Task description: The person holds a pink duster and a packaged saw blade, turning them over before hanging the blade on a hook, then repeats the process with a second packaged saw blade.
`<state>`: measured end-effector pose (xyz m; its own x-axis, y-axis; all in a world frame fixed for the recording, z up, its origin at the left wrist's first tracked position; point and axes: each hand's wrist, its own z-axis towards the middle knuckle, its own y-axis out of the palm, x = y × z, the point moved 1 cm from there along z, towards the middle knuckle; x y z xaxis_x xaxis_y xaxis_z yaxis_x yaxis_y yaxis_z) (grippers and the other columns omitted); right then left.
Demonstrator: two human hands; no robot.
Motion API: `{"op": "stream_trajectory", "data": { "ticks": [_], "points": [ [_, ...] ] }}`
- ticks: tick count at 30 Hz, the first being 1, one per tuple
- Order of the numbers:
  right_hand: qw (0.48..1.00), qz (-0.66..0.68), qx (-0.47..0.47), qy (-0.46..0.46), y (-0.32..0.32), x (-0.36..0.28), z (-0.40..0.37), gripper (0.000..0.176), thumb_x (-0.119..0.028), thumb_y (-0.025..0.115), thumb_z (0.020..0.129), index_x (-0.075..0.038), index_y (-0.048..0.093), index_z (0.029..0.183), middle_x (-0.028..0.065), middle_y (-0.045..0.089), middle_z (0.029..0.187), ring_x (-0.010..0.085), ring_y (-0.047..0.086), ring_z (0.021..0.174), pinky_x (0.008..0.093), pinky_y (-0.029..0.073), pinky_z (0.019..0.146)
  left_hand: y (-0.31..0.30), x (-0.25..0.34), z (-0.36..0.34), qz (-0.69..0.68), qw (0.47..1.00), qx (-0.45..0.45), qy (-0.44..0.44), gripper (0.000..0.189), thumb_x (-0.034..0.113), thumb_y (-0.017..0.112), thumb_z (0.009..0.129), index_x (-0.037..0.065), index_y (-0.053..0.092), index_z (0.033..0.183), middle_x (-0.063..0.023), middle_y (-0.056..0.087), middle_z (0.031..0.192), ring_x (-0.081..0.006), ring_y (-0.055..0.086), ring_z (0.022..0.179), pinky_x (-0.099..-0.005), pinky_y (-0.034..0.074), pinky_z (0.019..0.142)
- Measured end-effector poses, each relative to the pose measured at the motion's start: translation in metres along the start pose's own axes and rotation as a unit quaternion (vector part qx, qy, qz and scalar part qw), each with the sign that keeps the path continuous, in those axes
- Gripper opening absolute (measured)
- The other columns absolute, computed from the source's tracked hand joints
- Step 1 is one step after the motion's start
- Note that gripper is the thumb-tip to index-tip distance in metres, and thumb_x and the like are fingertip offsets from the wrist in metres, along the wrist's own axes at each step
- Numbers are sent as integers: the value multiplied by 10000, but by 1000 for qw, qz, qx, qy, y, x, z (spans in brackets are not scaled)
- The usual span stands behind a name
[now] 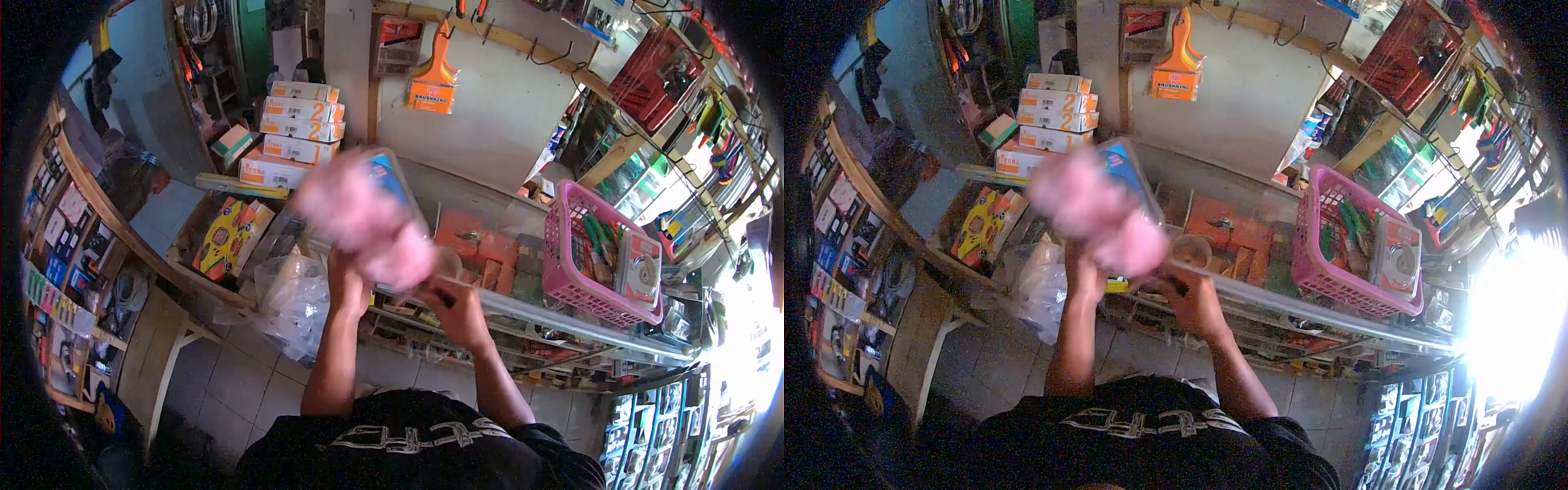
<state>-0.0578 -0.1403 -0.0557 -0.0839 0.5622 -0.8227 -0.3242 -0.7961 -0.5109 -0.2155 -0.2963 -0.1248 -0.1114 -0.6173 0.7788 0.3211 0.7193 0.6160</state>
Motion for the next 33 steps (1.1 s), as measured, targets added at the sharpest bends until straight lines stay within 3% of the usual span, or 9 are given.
{"op": "stream_trajectory", "data": {
  "ticks": [2,4,7,13,21,24,28,31,33],
  "points": [
    [999,23,11,20,5,3,1,183,-113,681,946,45,668,1037,204,718,921,235,693,865,376,524,800,-11,-32,-12,0,1000,9,-24,513,329,698,962,56,529,1362,-49,593,1301,-152,613,1103,-327,554,881],
    [999,13,29,41,11,10,3,192,-110,686,940,40,678,1061,205,729,955,271,706,892,382,529,826,32,10,-14,-138,990,-1,10,499,295,731,932,36,544,1315,-44,597,1268,-147,614,1090,-333,555,878],
    [999,-15,28,11,13,21,0,209,-110,692,935,25,699,1095,210,731,968,320,714,905,384,528,845,4,-12,-8,-27,999,-32,11,431,339,642,1016,82,537,1346,-49,592,1287,-178,619,1094,-404,568,879],
    [987,11,120,109,2,32,3,225,-139,695,956,32,700,1103,214,726,909,170,687,806,348,531,742,33,15,-14,-93,995,-30,35,569,465,589,1027,87,455,1430,-98,573,1351,-287,636,1153,-502,584,929],
    [999,16,10,35,-9,24,-3,229,-152,716,944,33,705,1080,183,726,931,165,663,814,368,536,760,23,6,-7,-68,996,-41,32,479,343,604,1045,102,469,1435,-49,575,1339,-200,589,1203,-436,543,966],
    [984,-7,175,35,-10,35,4,188,-136,691,966,39,687,1035,66,594,704,91,494,671,306,443,608,27,13,-13,-96,995,-39,14,403,281,597,1053,92,506,1396,-56,588,1306,-205,627,1137,-411,557,954],
    [994,-55,94,-11,-17,18,2,272,-215,688,972,30,701,1089,223,724,917,225,686,783,377,529,750,23,17,-5,-1,995,-85,53,590,428,682,979,115,461,1427,-89,545,1370,-268,592,1223,-508,596,924],
    [988,-20,121,97,-11,11,3,282,-220,698,967,11,707,1129,224,732,926,228,709,806,382,533,762,27,21,-12,-57,997,-54,14,611,451,655,991,110,428,1446,-82,530,1384,-265,597,1217,-486,601,902],
    [993,-27,93,62,-8,12,0,280,-221,704,963,8,709,1125,223,732,927,223,707,802,379,534,758,28,23,-12,-52,996,-57,35,579,441,637,1005,118,433,1440,-76,529,1386,-267,590,1227,-488,601,900]
  ]
}}
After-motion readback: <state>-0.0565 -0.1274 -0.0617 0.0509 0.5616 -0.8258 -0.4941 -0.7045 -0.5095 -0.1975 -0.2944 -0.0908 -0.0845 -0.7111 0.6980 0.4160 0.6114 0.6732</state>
